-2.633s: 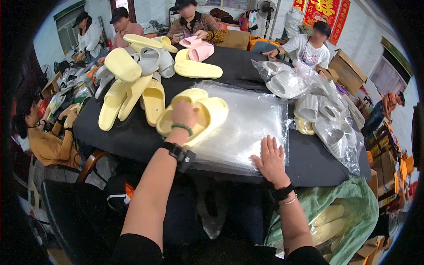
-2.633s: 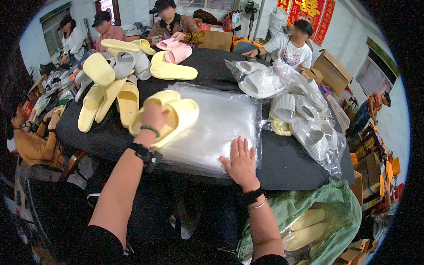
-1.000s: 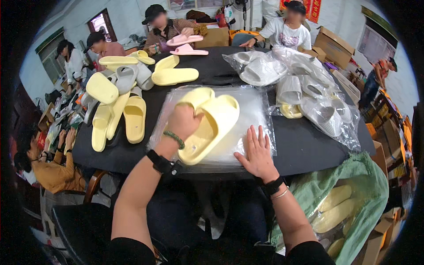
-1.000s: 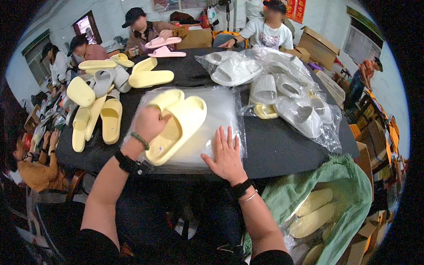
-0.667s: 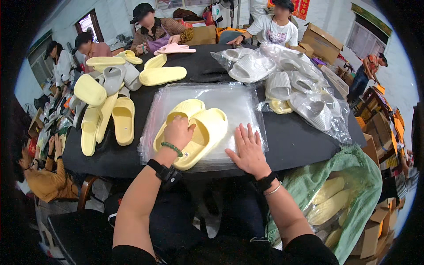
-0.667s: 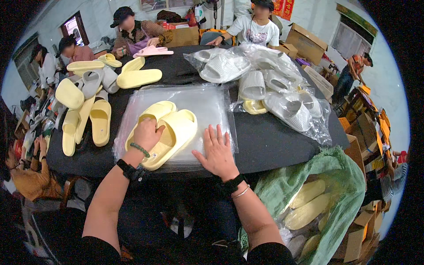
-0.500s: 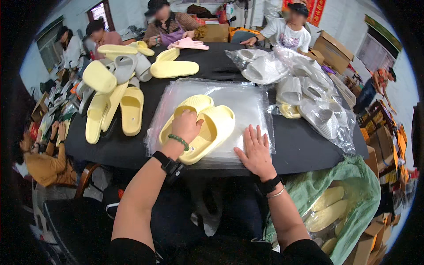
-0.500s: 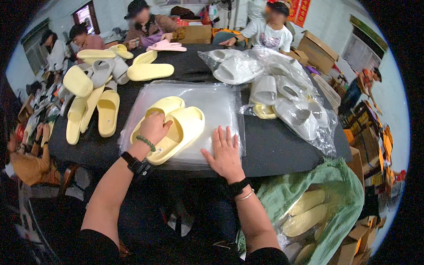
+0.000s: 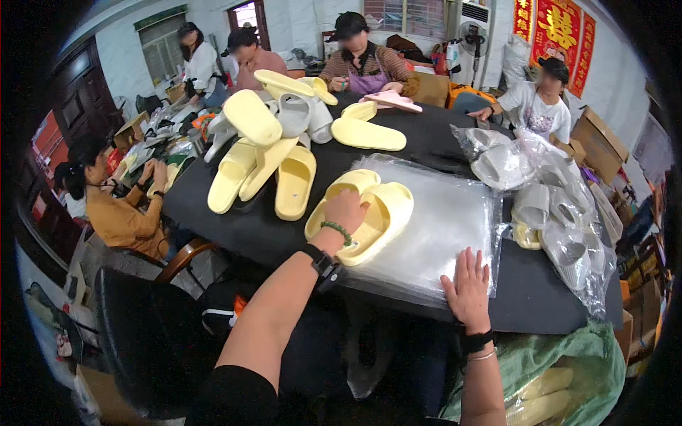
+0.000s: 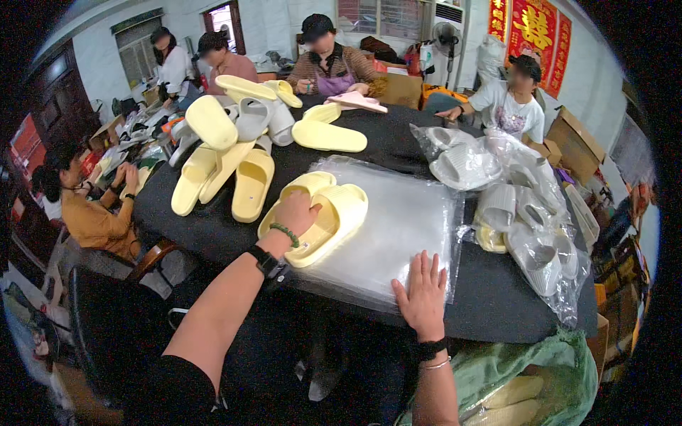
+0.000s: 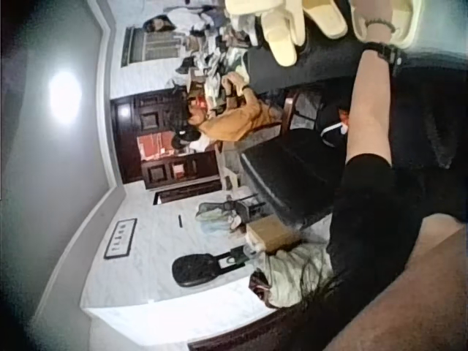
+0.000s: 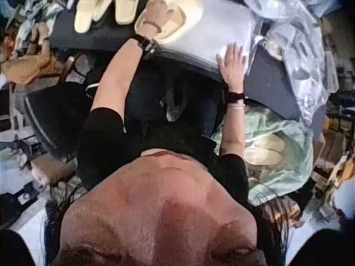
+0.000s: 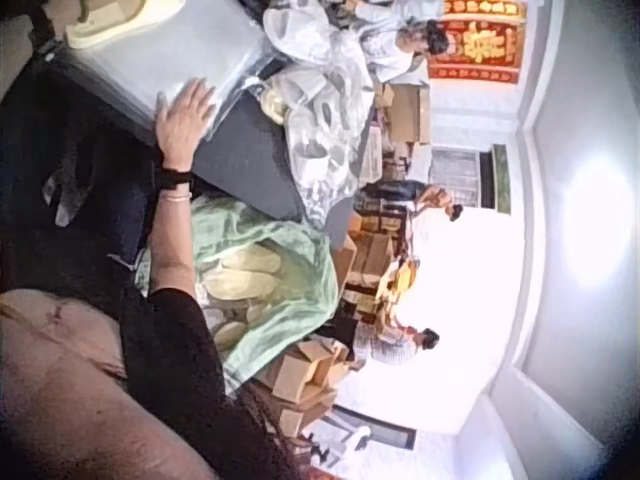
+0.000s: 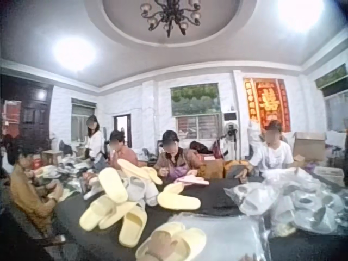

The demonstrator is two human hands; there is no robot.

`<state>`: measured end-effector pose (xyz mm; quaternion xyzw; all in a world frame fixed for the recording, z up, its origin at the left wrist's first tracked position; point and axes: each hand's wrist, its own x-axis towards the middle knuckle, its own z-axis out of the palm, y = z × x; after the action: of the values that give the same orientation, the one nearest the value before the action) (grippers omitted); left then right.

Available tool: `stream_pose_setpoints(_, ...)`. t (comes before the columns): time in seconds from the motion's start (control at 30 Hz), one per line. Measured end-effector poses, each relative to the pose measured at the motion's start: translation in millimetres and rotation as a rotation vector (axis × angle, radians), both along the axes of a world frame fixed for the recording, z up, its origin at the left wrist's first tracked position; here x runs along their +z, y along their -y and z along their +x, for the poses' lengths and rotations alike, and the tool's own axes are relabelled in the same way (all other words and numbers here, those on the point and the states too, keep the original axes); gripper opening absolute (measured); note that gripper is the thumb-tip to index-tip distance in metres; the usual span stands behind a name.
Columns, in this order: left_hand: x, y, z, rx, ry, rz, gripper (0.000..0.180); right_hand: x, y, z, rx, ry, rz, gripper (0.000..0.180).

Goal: Sorting and packaging various pairs of sandals into plastic bags at an assembly table.

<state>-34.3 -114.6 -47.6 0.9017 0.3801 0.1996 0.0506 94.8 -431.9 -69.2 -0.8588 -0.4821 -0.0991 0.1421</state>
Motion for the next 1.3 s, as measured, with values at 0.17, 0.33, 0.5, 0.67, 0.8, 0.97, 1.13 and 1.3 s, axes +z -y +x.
stream_pose_setpoints(0.17,32,-3,-24,-0.109,-0.049,-0.173,0.049,-11,-10,6,0.014,0.018,0.009,0.074)
stream_pose_setpoints(0.33,39,-25,-37,0.152,-0.002,-0.015,0.061,-6,-10,6,0.022,0.038,0.072,0.073)
stream_pose_setpoints(0.5,38,-45,-59,0.213,-0.276,-0.159,0.068,-8,-6,7,0.014,0.060,0.081,0.074)
stream_pose_setpoints(0.67,34,-60,-70,0.125,-0.364,-0.325,0.085,-9,-6,6,0.023,0.048,0.088,0.074)
stream_pose_setpoints(0.8,31,-72,-79,0.050,-0.379,-0.379,0.076,-10,-7,4,0.022,0.056,0.086,0.073)
stream_pose_setpoints(0.97,34,-68,-82,0.028,-0.238,-0.532,0.058,-12,-7,7,0.012,0.061,0.080,0.073)
stream_pose_setpoints(1.13,35,-68,-82,-0.036,-0.156,-0.567,0.056,-12,-5,9,0.006,0.069,0.077,0.072)
stream_pose_setpoints(1.3,33,-86,-92,-0.127,0.020,-0.526,0.047,-11,-8,7,0.011,0.062,0.082,0.072)
